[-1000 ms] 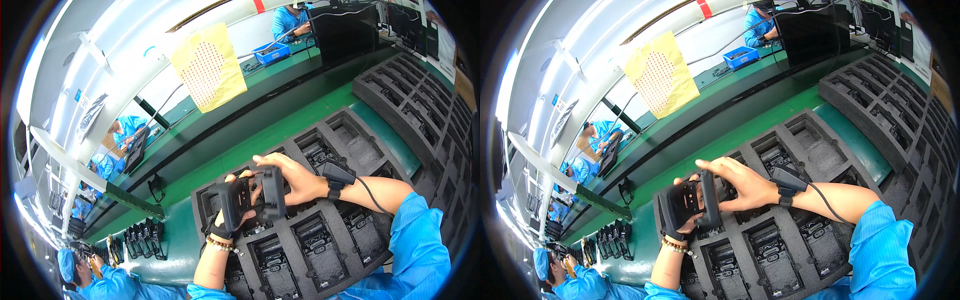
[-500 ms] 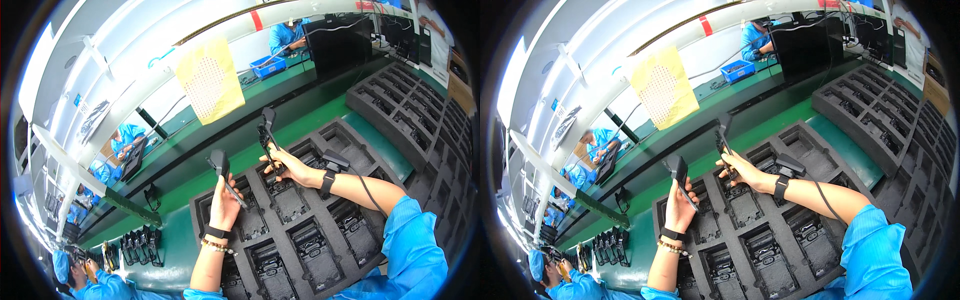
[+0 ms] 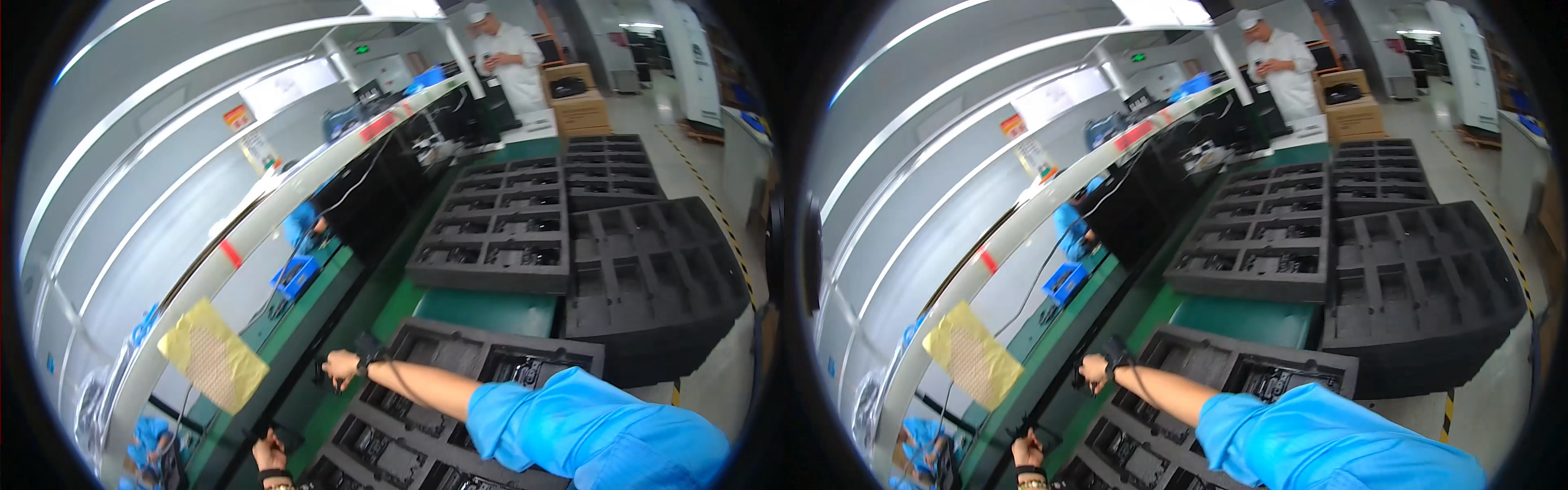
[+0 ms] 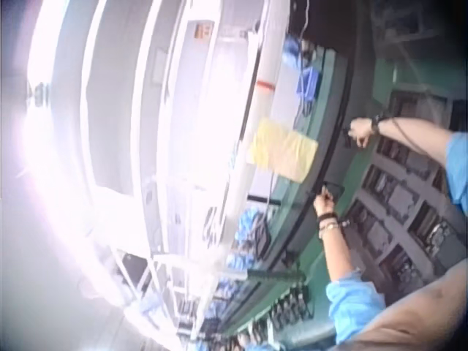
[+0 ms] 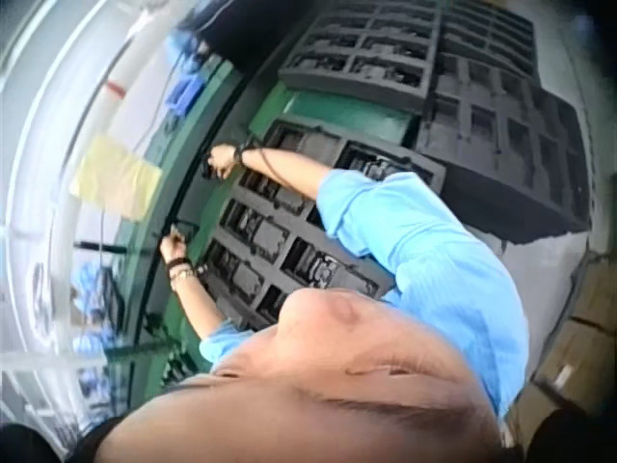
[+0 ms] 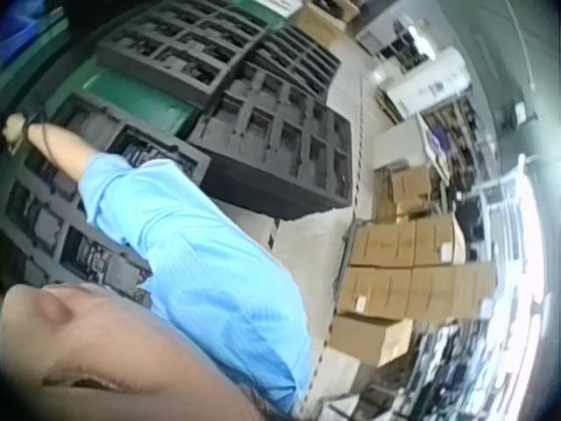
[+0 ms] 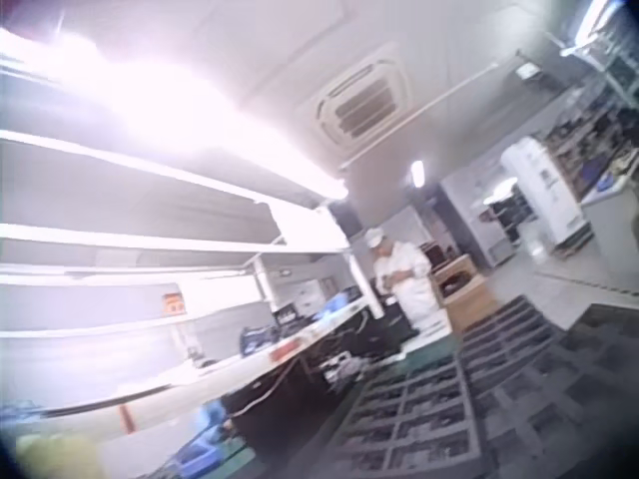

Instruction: The recorder is assembling handheld electronic devices, checking alignment of housings, and placing them back in foam trays on a factory production line.

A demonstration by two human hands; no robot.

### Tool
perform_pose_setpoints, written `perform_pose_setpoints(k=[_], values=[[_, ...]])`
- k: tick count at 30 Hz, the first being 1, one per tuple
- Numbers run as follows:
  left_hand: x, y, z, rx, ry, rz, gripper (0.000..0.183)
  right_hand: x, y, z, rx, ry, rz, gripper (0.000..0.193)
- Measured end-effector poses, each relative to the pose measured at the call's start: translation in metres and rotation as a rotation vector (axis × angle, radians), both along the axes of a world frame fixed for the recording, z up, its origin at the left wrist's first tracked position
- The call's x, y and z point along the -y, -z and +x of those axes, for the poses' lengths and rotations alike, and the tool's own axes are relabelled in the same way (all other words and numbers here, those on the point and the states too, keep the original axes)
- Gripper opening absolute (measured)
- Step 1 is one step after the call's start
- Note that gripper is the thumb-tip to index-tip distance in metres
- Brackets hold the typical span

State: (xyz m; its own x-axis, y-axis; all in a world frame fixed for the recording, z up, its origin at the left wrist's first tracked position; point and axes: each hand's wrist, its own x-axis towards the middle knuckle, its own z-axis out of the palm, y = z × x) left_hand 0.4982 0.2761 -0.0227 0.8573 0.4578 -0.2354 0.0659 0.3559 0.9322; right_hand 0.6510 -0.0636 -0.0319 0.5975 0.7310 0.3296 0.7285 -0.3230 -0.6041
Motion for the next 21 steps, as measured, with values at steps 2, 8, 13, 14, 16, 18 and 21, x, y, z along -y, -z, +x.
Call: perform_pose_setpoints(k=[2,8,13,14,16,18,21], values=[[0.000,0.009,0.012,-0.139,0.022,0.077,0.012,-0.002,0.014,0.003,0.047,0.253,-0.185,0.044],[0.041,0.017,0.031,-0.172,0.092,0.131,0.021,0.027,0.012,0.001,-0.185,0.429,-0.161,0.044],[0.009,0.037,0.018,-0.247,-0.021,0.375,0.033,0.009,0.004,-0.027,-0.218,0.556,-0.326,0.052],[-0.001,0.035,0.014,-0.238,-0.005,0.627,0.044,0.014,0.006,-0.037,-0.004,0.574,-0.251,0.049],[0.012,0.013,-0.011,-0.215,0.073,0.893,0.066,0.025,0.009,-0.055,0.295,0.577,-0.132,0.045],[0.030,-0.010,-0.045,-0.075,0.142,1.112,0.050,0.048,-0.003,-0.075,0.459,0.496,-0.092,0.039],[0.071,-0.053,-0.121,0.181,0.230,1.400,0.034,0.081,-0.009,-0.112,0.480,0.385,-0.013,0.038]])
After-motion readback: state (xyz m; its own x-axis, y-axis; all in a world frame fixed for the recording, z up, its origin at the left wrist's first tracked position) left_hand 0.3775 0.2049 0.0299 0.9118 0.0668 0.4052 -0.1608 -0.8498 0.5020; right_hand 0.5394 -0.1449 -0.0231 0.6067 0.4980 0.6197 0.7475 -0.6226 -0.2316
